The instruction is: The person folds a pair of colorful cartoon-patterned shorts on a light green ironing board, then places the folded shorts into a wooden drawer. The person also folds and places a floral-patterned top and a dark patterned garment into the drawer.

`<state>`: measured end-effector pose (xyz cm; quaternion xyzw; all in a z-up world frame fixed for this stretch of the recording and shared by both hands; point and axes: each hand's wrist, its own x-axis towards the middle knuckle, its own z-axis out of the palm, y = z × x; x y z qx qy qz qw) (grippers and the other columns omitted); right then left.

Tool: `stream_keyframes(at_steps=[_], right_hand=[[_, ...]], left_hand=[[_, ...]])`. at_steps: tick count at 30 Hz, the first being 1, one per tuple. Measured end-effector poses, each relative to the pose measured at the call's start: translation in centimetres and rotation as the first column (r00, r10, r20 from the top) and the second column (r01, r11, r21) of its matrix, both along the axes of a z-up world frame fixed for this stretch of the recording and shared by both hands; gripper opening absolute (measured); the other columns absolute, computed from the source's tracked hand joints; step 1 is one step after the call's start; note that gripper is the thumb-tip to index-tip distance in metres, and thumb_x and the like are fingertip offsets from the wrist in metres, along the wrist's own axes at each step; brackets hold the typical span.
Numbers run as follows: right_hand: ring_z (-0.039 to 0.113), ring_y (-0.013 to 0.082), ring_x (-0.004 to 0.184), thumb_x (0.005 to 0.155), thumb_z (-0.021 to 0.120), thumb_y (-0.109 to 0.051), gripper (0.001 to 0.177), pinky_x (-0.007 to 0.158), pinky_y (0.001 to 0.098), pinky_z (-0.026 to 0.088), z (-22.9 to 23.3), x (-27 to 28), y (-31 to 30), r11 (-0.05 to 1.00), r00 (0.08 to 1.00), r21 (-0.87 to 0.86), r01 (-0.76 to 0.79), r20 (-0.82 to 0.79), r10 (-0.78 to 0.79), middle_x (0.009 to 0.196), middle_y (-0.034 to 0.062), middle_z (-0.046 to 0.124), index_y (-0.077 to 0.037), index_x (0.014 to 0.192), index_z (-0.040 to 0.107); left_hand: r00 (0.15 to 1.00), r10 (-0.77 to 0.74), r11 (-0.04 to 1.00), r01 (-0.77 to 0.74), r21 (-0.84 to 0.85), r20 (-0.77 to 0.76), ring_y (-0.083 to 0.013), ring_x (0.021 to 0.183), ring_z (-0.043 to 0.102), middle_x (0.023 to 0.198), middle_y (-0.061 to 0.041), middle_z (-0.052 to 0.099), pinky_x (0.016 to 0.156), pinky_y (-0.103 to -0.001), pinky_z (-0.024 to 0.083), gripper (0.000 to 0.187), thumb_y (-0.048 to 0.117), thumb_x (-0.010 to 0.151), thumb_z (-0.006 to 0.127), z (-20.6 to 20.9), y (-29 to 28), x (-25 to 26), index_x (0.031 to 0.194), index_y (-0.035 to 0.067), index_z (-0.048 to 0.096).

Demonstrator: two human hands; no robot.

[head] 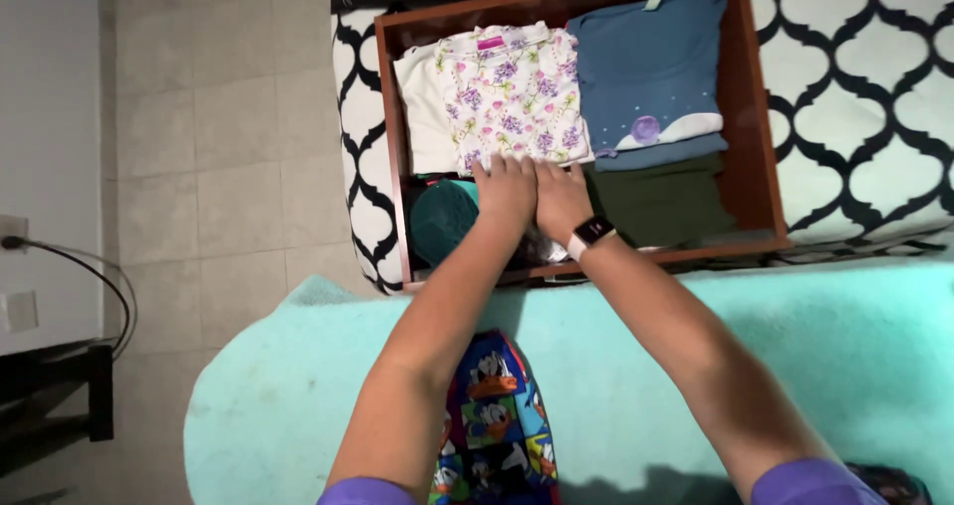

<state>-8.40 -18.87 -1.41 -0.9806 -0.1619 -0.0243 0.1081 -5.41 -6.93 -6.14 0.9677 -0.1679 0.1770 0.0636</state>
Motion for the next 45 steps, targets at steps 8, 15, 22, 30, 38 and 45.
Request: stream_keyframes(at_steps=[8,15,22,30,38,45], right_hand=[[0.07,0.0314,0.105,0.092,0.052,-0.016,0.025,0.098,0.0473,0.048,3.9,-13.0,-2.4,1.0,0.998,-0.025,0.019,0.061,-0.017,0.095,0.0101,0.073,-0.007,0.105,0.071],[0.072,0.0352,0.097,0.091,0.05,-0.009,0.032,0.094,0.0488,0.053,5.0,-29.4,-5.7,0.999,0.999,0.029,-0.02,0.039,0.019,0.09,0.0155,0.074,0.008,0.111,0.068],[0.069,0.0348,0.092,0.08,0.061,-0.013,0.027,0.082,0.0466,0.056,5.4,-41.2,-8.0,0.997,0.999,-0.055,0.051,-0.003,-0.051,0.087,0.0129,0.07,0.001,0.1,0.071],[0.057,0.0373,0.128,0.066,0.073,-0.028,0.042,0.103,0.0489,0.049,7.7,-49.3,-8.9,0.997,0.997,-0.013,0.079,-0.005,-0.079,0.121,0.0159,0.065,-0.003,0.1,0.072],[0.067,0.0224,0.107,0.099,0.061,-0.032,0.022,0.095,0.0382,0.053,7.3,-55.8,-10.7,0.912,0.864,0.113,0.394,0.293,-0.409,0.113,-0.0022,0.07,-0.024,0.113,0.076],[0.062,0.0438,0.109,0.08,0.087,-0.004,0.063,0.088,0.0444,0.06,9.7,-57.7,-15.9,0.418,0.36,0.54,0.731,0.215,-0.908,0.121,0.0257,0.056,0.009,0.134,0.058]], left_hand=[[0.983,-0.151,0.988,0.145,-0.057,-0.106,-0.0333,0.106,0.072,0.111,-0.01,0.075,0.101,-0.061,0.047,0.036,0.02,0.099,0.05,11.3,-1.6,-14.1,0.129,0.017,0.067],[0.87,-0.352,0.918,0.249,-0.309,-0.345,-0.0331,0.105,0.074,0.121,-0.013,0.071,0.084,-0.043,0.061,0.037,0.016,0.102,0.049,14.5,-3.7,-29.3,0.137,0.017,0.061],[0.579,-0.441,0.898,0.283,-0.338,-0.686,-0.0354,0.134,0.059,0.143,-0.013,0.06,0.106,-0.046,0.054,0.045,0.015,0.104,0.048,13.1,-6.7,-38.8,0.149,0.019,0.051],[0.508,-0.402,0.857,0.501,-0.117,-0.762,-0.0409,0.157,0.022,0.169,-0.018,0.029,0.119,-0.056,0.038,0.056,0.02,0.101,0.054,16.9,-7.2,-42.6,0.156,0.015,0.044],[0.504,-0.506,0.816,0.543,-0.199,-0.7,-0.0354,0.151,0.037,0.158,-0.015,0.044,0.117,-0.05,0.045,0.053,0.035,0.095,0.069,11.3,-6.9,-45.4,0.143,0.017,0.058],[0.409,-0.66,0.747,0.27,-0.608,-0.63,-0.0328,0.137,0.057,0.139,-0.017,0.062,0.115,-0.046,0.047,0.063,0.034,0.092,0.073,8.1,-10.5,-48.6,0.147,0.011,0.053]])
